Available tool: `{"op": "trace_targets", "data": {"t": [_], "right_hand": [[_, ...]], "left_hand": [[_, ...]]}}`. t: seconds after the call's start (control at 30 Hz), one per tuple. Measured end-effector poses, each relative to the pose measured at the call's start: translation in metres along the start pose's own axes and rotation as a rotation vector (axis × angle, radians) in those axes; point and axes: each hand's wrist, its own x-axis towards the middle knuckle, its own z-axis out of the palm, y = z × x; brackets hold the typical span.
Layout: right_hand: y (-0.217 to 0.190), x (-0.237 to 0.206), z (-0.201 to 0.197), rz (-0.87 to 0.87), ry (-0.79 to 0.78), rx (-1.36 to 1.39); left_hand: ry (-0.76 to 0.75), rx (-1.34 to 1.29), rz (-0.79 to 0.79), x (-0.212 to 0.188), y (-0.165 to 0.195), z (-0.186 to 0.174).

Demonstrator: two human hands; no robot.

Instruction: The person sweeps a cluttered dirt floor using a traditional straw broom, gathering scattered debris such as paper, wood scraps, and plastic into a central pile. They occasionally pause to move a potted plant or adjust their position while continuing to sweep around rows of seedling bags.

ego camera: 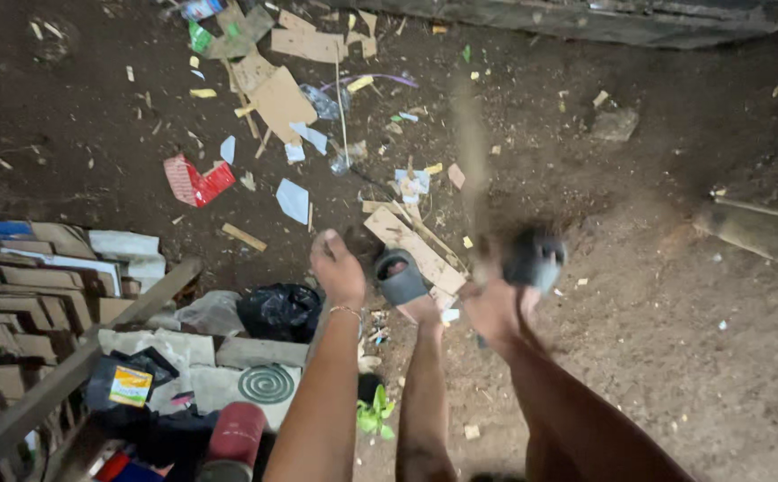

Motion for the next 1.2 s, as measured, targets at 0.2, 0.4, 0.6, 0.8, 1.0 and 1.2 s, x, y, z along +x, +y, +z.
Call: {"op": "trace_targets", "data": {"t": [0.2, 0.4, 0.6, 0.8, 1.0, 1.2], "right_hand": [[-0.011, 0.086, -0.009, 0.062, 0.397, 0.125], [-0.097, 0.066, 0.069, -0.391, -0.009, -0.136], [-0.115, 0.001, 0.046, -0.303, -0.249, 0.152], [0.008, -0.014, -0.035, -0.239, -0.217, -0.168], [0.113, 0.004, -0.067, 0.247, 0.018, 0.104], [0.033, 0.029, -0.007, 0.371, -0.118, 0.162]], "left_hand": [[-0.100, -0.138, -0.229, -0.030, 0.019, 0.013], [0.255, 0.111, -0.295, -0.069, 0.007, 0.007], [0.281, -0.536, -0.610, -0.096, 0.007, 0.007], [0.101, -0.509, -0.586, -0.152, 0.034, 0.031], [0.126, -0.729, -0.844, -0.190, 0.056, 0.067], [0.002, -0.705, -0.736, -0.159, 0.039, 0.044]]}}
